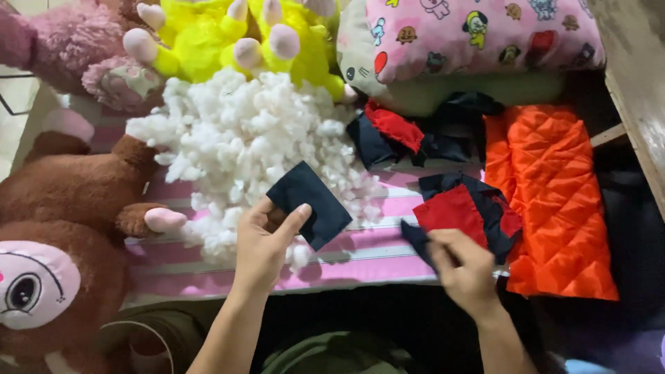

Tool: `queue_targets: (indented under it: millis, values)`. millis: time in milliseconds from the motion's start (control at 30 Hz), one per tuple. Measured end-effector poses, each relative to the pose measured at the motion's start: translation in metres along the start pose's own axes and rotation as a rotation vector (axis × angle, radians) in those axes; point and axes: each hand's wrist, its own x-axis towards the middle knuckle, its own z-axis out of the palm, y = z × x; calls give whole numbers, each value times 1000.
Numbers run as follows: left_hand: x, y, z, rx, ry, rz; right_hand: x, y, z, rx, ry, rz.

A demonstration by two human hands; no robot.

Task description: Turning small black fabric components inside out as part of a toy manufacturing process

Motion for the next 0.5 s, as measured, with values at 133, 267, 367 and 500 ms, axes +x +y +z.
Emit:
queue_targets:
  millis: [133,267,367,500]
  values:
    - [-9,-4,-6,168,27,127,-8,32,-21,-36,328,320]
    - [-13,4,-7,87,69,134,16,22,-39,-377,652,-253]
    - [-9,4,-23,193,227,215,33,11,-38,-552,376,-339]
    - [-4,7,-77,215,535,675,38,6,-27,-653,129,-204]
